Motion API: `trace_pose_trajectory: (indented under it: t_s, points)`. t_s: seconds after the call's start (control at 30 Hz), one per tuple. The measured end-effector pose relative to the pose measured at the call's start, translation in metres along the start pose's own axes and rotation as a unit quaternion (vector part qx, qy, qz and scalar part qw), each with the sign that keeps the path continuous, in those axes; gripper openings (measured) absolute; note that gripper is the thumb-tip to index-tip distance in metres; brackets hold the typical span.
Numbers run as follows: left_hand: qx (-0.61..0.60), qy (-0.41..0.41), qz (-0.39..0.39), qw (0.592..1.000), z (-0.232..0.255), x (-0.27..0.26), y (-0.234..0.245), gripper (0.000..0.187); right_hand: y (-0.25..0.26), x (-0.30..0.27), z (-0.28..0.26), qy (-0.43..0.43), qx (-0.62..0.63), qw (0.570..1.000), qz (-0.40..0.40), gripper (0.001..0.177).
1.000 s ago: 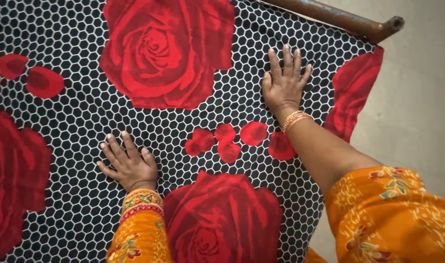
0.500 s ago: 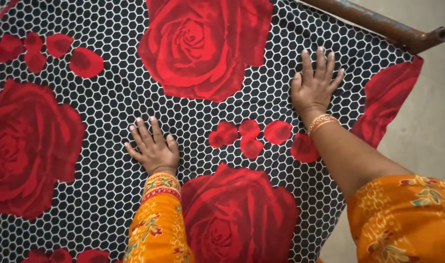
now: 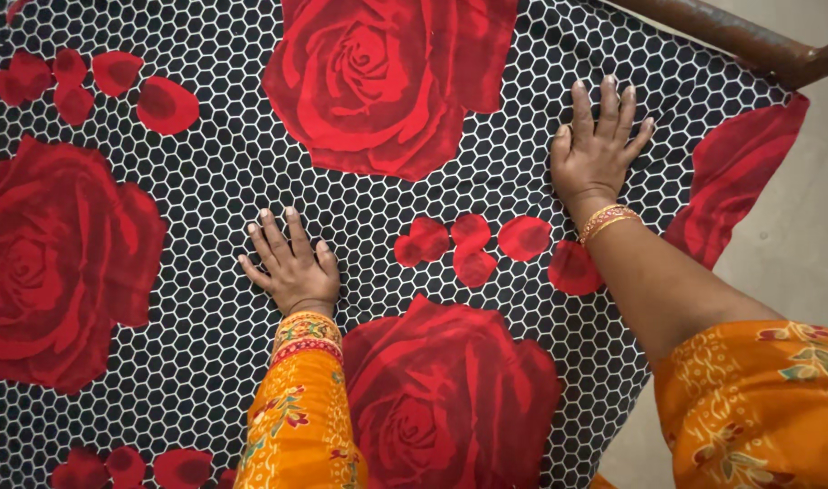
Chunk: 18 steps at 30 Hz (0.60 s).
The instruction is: The person smooths a patterned bedsheet and a pillowcase on a bed using both hands. They repeatedly press and rub the fabric to flatten it, then briefly adjust the pillowcase before returning to smooth the sheet.
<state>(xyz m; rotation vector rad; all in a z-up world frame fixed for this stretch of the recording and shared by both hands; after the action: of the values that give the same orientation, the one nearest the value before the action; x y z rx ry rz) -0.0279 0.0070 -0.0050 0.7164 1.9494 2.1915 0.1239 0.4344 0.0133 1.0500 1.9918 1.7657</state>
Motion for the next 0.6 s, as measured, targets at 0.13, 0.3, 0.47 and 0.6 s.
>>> trace_pose_trajectory:
  t_s: [0.13,0.3,0.47,0.6]
  points:
    - [0.005,0.004,-0.009,1.0,0.0006,-0.0002,-0.0005,0.067,0.0002,-0.0006,0.0008,0.001,0.001,1.0,-0.005,0.061]
    - [0.006,0.007,-0.015,1.0,0.0,-0.0006,-0.0015,0.068,-0.0019,-0.0018,0.0019,0.007,-0.003,1.0,-0.002,0.061]
    - [0.006,0.005,-0.014,1.0,-0.0007,-0.0002,-0.0017,0.068,-0.0031,-0.0017,0.0027,0.006,0.0,1.0,-0.005,0.062]
    - [0.004,0.008,-0.022,1.0,-0.001,-0.0004,-0.0021,0.068,-0.0024,-0.0018,0.0022,0.007,-0.002,1.0,-0.005,0.062]
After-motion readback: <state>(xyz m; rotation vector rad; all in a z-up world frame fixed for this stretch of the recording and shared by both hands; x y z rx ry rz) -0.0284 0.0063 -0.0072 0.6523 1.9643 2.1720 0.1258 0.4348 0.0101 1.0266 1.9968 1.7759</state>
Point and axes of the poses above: each hand's wrist, its own x-axis towards the middle knuckle, its own y-axis out of the back of the hand, z = x × y, the point moved 3 cm from there along x, towards the middle knuckle, and after that the axes turned 1 degree about z, right-handed, at the moved point
